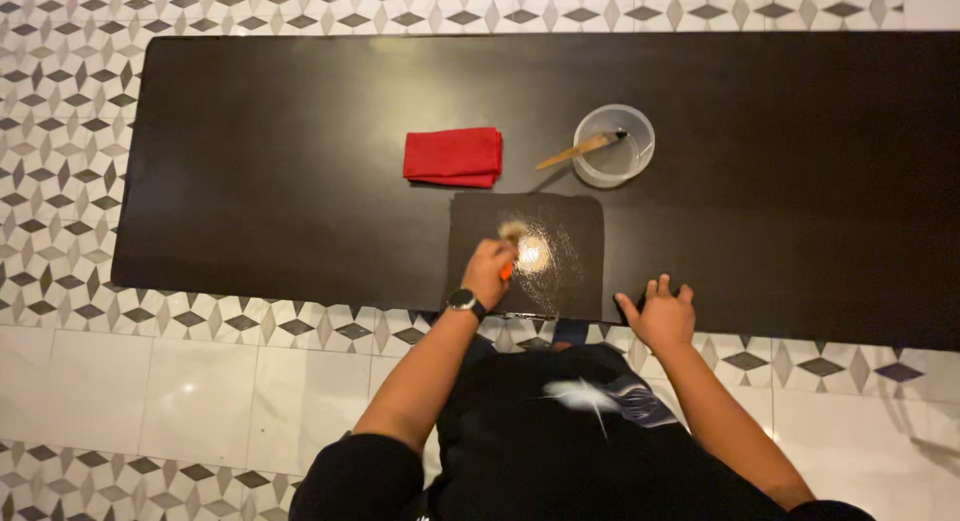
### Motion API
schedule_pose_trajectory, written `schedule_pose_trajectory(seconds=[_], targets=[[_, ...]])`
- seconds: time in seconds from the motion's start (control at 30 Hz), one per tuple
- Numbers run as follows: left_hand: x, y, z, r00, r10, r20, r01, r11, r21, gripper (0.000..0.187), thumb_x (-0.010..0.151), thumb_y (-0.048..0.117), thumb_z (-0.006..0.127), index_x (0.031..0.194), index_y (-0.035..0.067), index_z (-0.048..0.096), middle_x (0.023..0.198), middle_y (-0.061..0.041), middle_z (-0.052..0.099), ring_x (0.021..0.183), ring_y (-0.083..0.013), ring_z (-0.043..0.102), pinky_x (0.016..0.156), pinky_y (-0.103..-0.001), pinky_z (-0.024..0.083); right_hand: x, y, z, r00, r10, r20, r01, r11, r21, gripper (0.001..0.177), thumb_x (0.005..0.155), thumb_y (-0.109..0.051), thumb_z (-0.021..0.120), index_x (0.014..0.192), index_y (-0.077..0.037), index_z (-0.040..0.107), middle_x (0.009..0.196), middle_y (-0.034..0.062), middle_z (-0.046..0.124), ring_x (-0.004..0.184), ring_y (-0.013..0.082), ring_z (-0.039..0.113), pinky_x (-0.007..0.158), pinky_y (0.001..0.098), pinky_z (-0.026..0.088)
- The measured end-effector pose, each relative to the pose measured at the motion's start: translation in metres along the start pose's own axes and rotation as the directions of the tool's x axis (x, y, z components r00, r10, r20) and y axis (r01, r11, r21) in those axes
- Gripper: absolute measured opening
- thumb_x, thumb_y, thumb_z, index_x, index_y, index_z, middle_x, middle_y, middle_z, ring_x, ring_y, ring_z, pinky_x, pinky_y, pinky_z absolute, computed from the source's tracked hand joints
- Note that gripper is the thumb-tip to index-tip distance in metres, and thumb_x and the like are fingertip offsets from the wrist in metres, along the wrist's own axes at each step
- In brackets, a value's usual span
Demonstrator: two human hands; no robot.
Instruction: The person cleans a dark rectangular surface on a table using a brush and a liquid from a plastic container. They scrub the surface in circular motions, occasionally dipping the brush into the container to reload the liquid. A red cloth is visible on the table but is not used during the cleaning process.
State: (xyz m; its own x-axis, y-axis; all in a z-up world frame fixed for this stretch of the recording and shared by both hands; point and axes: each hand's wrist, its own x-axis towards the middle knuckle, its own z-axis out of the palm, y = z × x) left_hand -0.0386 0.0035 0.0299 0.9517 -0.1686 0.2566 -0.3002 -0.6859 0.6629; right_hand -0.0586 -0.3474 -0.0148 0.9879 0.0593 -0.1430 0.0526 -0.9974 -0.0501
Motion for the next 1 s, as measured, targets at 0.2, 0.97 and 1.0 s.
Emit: schedule_pose_trajectory(seconds=[0.2, 0.97, 1.0], targets=[[-0.009, -0.006, -0.010, 0.939, -0.149, 0.310, 0.184, 0.979, -0.089, 0.040, 0.076, -0.011, 0.059, 0.102, 0.015, 0.076, 0.097, -0.011, 0.072, 0.099, -0.0325, 0.069, 0.088, -0.040, 0.057, -0.006, 0.004, -0.003, 1.000, -0.023, -0.016, 0.024, 0.998, 0.060, 0.080, 0.085, -0.069, 0.059, 0.133, -0.005, 0.066, 0.149, 0.0117, 0.058, 0.126, 0.0494, 0.049, 0.096, 0.0493, 0.051], [0.000, 0.018, 0.027, 0.981, -0.002, -0.193, 0.037, 0.983, 0.181, 0.028, 0.082, -0.005, 0.071, 0.107, 0.008, 0.068, 0.113, -0.015, 0.066, 0.107, -0.0384, 0.060, 0.091, -0.046, 0.049, -0.015, 0.029, 0.009, 0.962, -0.188, -0.196, 0.222, 0.961, 0.166, 0.065, 0.092, -0.053, 0.069, 0.132, -0.001, 0.069, 0.145, 0.0177, 0.063, 0.128, 0.0488, 0.048, 0.113, 0.0475, 0.042], [-0.005, 0.022, 0.034, 0.992, 0.074, -0.105, -0.053, 0.981, 0.187, 0.025, 0.086, -0.004, 0.071, 0.109, 0.007, 0.068, 0.112, -0.015, 0.066, 0.107, -0.0377, 0.061, 0.091, -0.046, 0.049, -0.019, 0.030, 0.009, 0.961, -0.177, -0.210, 0.215, 0.961, 0.175, 0.065, 0.092, -0.052, 0.070, 0.132, -0.001, 0.069, 0.145, 0.0176, 0.063, 0.129, 0.0485, 0.048, 0.115, 0.0478, 0.041]])
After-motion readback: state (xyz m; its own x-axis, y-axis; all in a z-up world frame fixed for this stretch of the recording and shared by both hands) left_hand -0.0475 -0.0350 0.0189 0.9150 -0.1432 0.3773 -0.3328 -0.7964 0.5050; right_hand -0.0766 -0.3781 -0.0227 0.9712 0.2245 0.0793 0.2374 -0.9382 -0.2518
